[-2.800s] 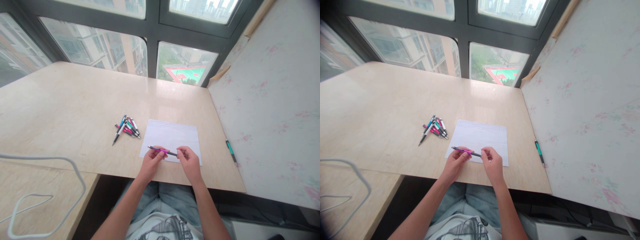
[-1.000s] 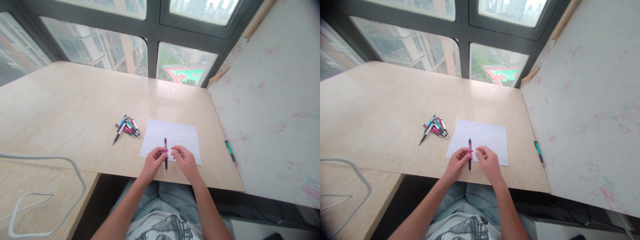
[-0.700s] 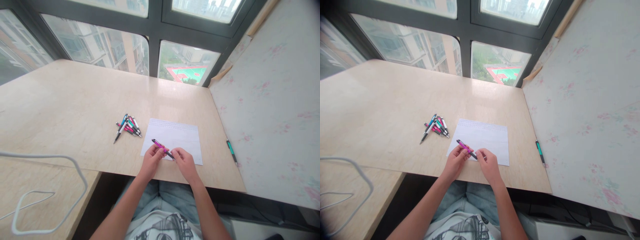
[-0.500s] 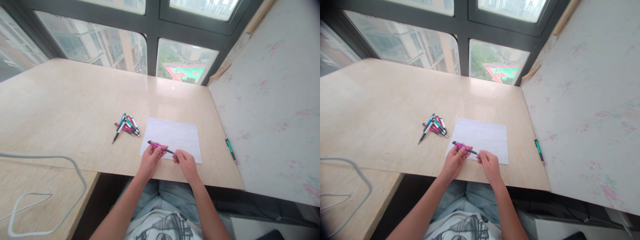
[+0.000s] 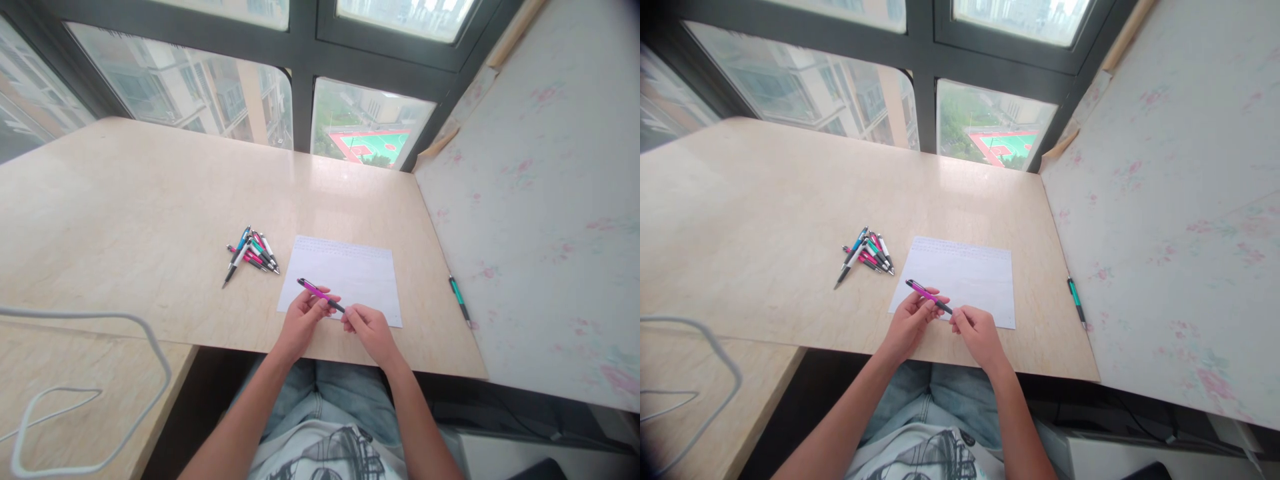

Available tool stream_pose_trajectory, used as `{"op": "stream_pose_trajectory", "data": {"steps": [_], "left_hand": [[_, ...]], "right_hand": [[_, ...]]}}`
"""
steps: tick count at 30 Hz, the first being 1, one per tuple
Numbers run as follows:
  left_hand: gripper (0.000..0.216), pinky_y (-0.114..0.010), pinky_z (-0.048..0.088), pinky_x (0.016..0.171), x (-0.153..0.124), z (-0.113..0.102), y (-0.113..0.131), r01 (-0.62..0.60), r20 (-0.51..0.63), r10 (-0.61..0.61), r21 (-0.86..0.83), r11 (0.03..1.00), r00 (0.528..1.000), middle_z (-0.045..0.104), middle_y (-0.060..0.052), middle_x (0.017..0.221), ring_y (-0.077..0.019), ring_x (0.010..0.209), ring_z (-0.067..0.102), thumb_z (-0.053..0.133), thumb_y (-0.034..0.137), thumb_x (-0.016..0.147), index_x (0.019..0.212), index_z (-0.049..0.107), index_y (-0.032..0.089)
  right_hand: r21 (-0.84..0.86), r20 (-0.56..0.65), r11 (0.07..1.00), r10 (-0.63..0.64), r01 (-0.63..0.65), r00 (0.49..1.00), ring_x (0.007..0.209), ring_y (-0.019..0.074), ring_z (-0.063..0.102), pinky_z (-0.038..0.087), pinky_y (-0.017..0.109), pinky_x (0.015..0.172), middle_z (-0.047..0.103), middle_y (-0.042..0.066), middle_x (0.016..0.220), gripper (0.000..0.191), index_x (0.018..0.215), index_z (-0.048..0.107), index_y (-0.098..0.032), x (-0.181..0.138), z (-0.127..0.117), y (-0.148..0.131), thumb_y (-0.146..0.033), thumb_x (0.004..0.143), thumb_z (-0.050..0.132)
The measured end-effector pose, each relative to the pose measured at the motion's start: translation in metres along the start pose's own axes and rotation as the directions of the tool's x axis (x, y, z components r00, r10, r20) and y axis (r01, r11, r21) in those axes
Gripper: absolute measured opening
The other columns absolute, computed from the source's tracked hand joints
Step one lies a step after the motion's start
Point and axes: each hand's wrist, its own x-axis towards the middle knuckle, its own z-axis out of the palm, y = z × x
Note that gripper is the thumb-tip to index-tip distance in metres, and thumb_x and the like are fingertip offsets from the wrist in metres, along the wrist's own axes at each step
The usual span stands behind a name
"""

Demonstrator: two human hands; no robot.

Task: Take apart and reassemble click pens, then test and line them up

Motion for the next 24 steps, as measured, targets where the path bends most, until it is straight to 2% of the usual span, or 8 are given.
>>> {"op": "stream_pose_trajectory", "data": {"steps": [2, 5, 9, 13, 16, 19, 24], "left_hand": [[0.034, -0.032, 0.050, 0.077, 0.000, -0.002, -0.002, -0.012, 0.019, 0.011, 0.060, 0.998, 1.000, 0.076, -0.012, 0.097, -0.0159, 0.073, 0.067, 0.076, 0.033, 0.079, 0.107, 0.066, 0.016], [0.029, -0.030, 0.050, 0.076, -0.001, -0.004, -0.004, -0.060, 0.035, 0.054, 0.181, 0.982, 0.998, 0.075, -0.009, 0.092, -0.0163, 0.075, 0.065, 0.073, 0.035, 0.081, 0.103, 0.067, 0.016], [0.029, -0.027, 0.050, 0.069, -0.004, -0.003, -0.005, -0.082, 0.078, 0.058, 0.348, 0.934, 0.995, 0.071, -0.005, 0.083, -0.0161, 0.073, 0.063, 0.070, 0.038, 0.083, 0.102, 0.069, 0.016], [0.029, -0.026, 0.047, 0.066, -0.005, 0.001, -0.006, -0.110, 0.131, 0.057, 0.442, 0.890, 0.990, 0.068, -0.003, 0.076, -0.0149, 0.069, 0.059, 0.072, 0.037, 0.081, 0.099, 0.070, 0.015], [0.027, -0.026, 0.046, 0.065, -0.006, 0.002, -0.008, -0.153, 0.204, 0.055, 0.502, 0.851, 0.977, 0.068, -0.003, 0.075, -0.0142, 0.067, 0.057, 0.070, 0.037, 0.082, 0.097, 0.071, 0.014], [0.028, -0.026, 0.046, 0.065, -0.005, 0.003, -0.010, -0.172, 0.233, 0.052, 0.530, 0.831, 0.971, 0.069, -0.004, 0.076, -0.0146, 0.067, 0.058, 0.068, 0.038, 0.084, 0.098, 0.072, 0.014], [0.031, -0.027, 0.048, 0.069, -0.006, 0.002, -0.008, -0.175, 0.237, 0.053, 0.533, 0.828, 0.970, 0.072, -0.006, 0.082, -0.0164, 0.073, 0.062, 0.066, 0.038, 0.086, 0.108, 0.071, 0.016]], "right_hand": [[-0.021, 0.025, 1.000, -0.001, 0.001, 1.000, 0.066, 0.0181, 0.062, 0.047, 0.029, 0.066, 0.067, 0.003, 0.068, 0.041, 0.073, 0.067, -0.019, -0.001, -0.003, -0.001, -0.048, 0.095, 0.048], [-0.051, -0.005, 0.999, -0.011, 0.011, 1.000, 0.071, 0.0189, 0.063, 0.049, 0.030, 0.068, 0.070, 0.004, 0.076, 0.038, 0.079, 0.069, -0.019, 0.001, -0.005, -0.001, -0.048, 0.094, 0.049], [0.000, -0.110, 1.000, -0.001, 0.001, 0.994, 0.075, 0.0190, 0.064, 0.052, 0.030, 0.069, 0.071, 0.007, 0.091, 0.034, 0.102, 0.068, -0.019, 0.005, -0.001, 0.000, -0.048, 0.092, 0.053], [0.078, -0.187, 0.997, -0.012, 0.027, 0.982, 0.075, 0.0177, 0.065, 0.053, 0.030, 0.063, 0.068, 0.008, 0.103, 0.042, 0.125, 0.055, -0.020, 0.008, 0.007, 0.001, -0.046, 0.091, 0.055], [0.131, -0.197, 0.989, -0.036, 0.063, 0.980, 0.078, 0.0180, 0.066, 0.053, 0.030, 0.064, 0.068, 0.006, 0.099, 0.048, 0.134, 0.048, -0.023, 0.008, 0.012, 0.001, -0.042, 0.090, 0.058], [0.140, -0.220, 0.987, -0.042, 0.075, 0.975, 0.081, 0.0195, 0.068, 0.054, 0.031, 0.069, 0.070, 0.005, 0.095, 0.047, 0.132, 0.050, -0.023, 0.007, 0.014, 0.001, -0.038, 0.088, 0.061], [0.221, -0.376, 0.972, 0.011, 0.078, 0.927, 0.077, 0.0192, 0.067, 0.052, 0.033, 0.069, 0.071, 0.003, 0.086, 0.053, 0.135, 0.046, -0.022, 0.008, 0.011, 0.001, -0.038, 0.087, 0.063]]}}
